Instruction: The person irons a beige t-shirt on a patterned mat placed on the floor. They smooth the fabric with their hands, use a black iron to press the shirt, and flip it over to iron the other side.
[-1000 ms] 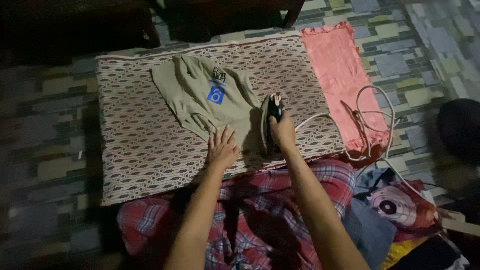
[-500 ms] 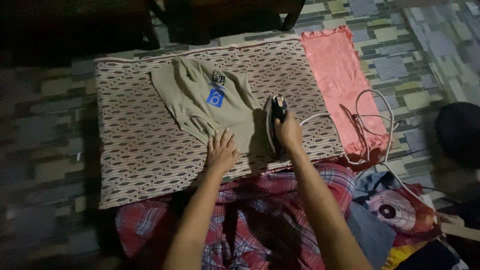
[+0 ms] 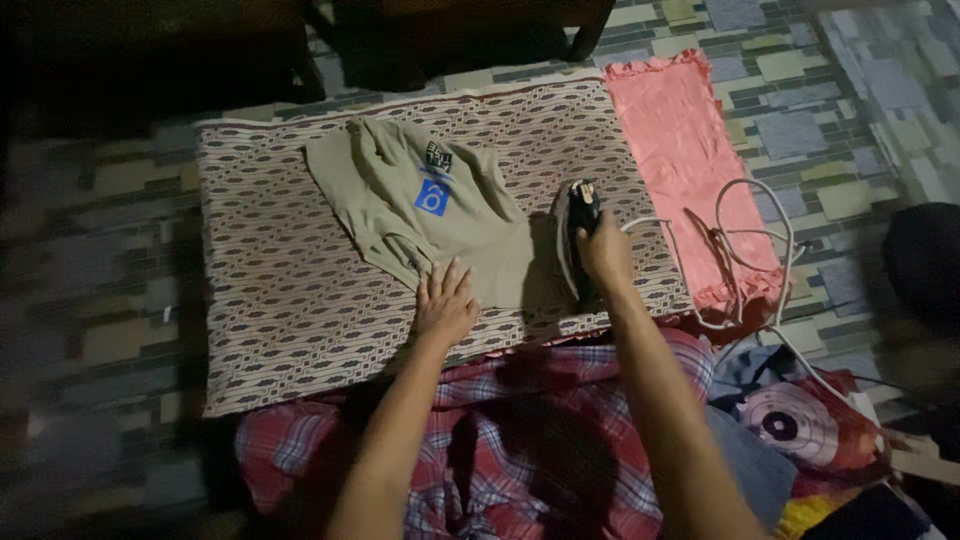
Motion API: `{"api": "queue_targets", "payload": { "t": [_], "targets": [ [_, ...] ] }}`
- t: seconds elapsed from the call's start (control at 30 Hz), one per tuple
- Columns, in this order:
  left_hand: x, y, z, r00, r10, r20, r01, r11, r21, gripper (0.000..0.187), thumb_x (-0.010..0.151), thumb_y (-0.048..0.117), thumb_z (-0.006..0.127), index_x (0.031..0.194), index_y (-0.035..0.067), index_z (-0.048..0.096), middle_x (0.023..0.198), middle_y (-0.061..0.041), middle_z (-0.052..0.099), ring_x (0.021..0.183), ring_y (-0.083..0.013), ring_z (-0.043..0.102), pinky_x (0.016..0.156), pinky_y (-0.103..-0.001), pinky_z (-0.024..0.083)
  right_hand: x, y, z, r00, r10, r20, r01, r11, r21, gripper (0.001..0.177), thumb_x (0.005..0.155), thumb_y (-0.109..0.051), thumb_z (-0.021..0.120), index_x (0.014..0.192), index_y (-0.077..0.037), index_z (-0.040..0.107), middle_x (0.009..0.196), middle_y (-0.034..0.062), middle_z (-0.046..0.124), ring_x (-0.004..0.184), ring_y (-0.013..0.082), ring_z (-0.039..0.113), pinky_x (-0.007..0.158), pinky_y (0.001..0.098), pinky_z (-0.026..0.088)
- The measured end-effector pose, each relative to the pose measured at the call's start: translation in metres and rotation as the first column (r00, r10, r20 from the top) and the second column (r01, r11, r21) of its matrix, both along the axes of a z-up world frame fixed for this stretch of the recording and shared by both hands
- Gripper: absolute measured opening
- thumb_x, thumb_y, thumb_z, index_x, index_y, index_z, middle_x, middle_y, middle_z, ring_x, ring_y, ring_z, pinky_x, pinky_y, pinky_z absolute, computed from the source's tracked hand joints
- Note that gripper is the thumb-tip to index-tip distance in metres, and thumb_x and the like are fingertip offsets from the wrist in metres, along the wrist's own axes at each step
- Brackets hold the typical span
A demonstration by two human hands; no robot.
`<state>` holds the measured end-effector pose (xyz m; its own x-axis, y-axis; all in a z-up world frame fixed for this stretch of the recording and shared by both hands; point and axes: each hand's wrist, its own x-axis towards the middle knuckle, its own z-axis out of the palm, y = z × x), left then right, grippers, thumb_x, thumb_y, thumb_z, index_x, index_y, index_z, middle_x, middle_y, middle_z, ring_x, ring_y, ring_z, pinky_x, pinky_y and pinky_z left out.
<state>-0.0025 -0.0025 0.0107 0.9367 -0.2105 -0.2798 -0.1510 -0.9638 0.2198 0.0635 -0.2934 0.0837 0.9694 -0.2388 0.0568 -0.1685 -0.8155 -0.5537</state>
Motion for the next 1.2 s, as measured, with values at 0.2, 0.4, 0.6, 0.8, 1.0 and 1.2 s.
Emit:
{"api": "queue_targets", "payload": {
  "t": [0.2, 0.4, 0.6, 0.8, 1.0, 1.2],
  "targets": [
    [0.001, 0.003, 0.008, 1.000, 0.016, -0.020, -0.018, 0.995, -0.103, 0.074, 0.094, 0.048, 0.049, 0.160, 0.022, 0.027, 0.171, -0.006, 0.006, 0.155, -0.0359, 0.003, 0.123, -0.054, 0.002, 0.016, -0.025, 0.003, 0.991, -0.062, -0.121, 0.049, 0.993, -0.106, 0.040, 0.094, -0.030, 0.072, 0.119, -0.004, 0.056, 0.101, 0.0332, 0.069, 0.098, 0.0536, 0.065, 0.084, 0.0604, 0.050],
    [-0.001, 0.026, 0.007, 0.994, -0.093, 0.054, 0.103, 0.969, -0.224, 0.078, 0.079, 0.036, 0.068, 0.152, 0.020, 0.044, 0.166, -0.008, 0.021, 0.155, -0.0370, 0.010, 0.126, -0.052, 0.010, 0.027, -0.064, -0.018, 0.990, -0.123, -0.069, 0.110, 0.980, -0.168, 0.042, 0.092, -0.031, 0.071, 0.120, -0.005, 0.055, 0.100, 0.0284, 0.071, 0.093, 0.0513, 0.066, 0.078, 0.0613, 0.050],
    [0.005, 0.019, -0.045, 0.954, -0.019, 0.298, 0.082, 0.976, -0.200, 0.054, 0.085, 0.019, 0.063, 0.139, 0.019, 0.062, 0.159, -0.007, 0.043, 0.151, -0.0373, 0.027, 0.124, -0.054, 0.024, -0.004, -0.042, -0.031, 0.973, 0.096, 0.209, 0.052, 0.794, -0.606, 0.058, 0.106, -0.018, 0.058, 0.160, -0.002, 0.043, 0.154, 0.0297, 0.051, 0.141, 0.0480, 0.049, 0.101, 0.0590, 0.046],
    [0.026, 0.025, -0.041, 0.951, 0.039, 0.306, 0.061, 0.948, -0.312, 0.034, 0.086, 0.009, 0.063, 0.119, 0.012, 0.073, 0.137, -0.008, 0.063, 0.136, -0.0306, 0.051, 0.110, -0.051, 0.041, -0.084, 0.073, -0.040, 0.843, 0.425, -0.331, -0.533, 0.574, -0.621, 0.106, 0.069, -0.025, 0.070, 0.163, -0.015, 0.021, 0.169, 0.0251, 0.020, 0.155, 0.0422, 0.019, 0.120, 0.0616, 0.017],
    [0.040, 0.035, -0.015, 0.843, -0.009, 0.538, 0.275, 0.867, -0.416, 0.033, 0.085, 0.011, 0.065, 0.117, 0.007, 0.072, 0.128, -0.013, 0.068, 0.130, -0.0332, 0.057, 0.113, -0.045, 0.045, -0.076, 0.080, -0.071, 0.905, 0.425, 0.031, -0.384, 0.845, -0.372, 0.058, 0.091, -0.011, 0.055, 0.149, -0.008, 0.048, 0.151, 0.0175, 0.049, 0.146, 0.0367, 0.038, 0.119, 0.0590, 0.029],
    [0.027, 0.059, 0.018, 0.954, -0.043, 0.297, 0.227, 0.750, -0.621, 0.042, 0.087, 0.010, 0.054, 0.124, 0.001, 0.071, 0.123, -0.020, 0.068, 0.109, -0.0376, 0.064, 0.094, -0.046, 0.051, -0.070, 0.049, -0.080, 0.783, 0.544, 0.302, -0.524, 0.838, -0.152, 0.036, 0.101, -0.009, 0.053, 0.136, -0.004, 0.060, 0.136, 0.0182, 0.064, 0.129, 0.0379, 0.059, 0.112, 0.0468, 0.044]
  ]
}}
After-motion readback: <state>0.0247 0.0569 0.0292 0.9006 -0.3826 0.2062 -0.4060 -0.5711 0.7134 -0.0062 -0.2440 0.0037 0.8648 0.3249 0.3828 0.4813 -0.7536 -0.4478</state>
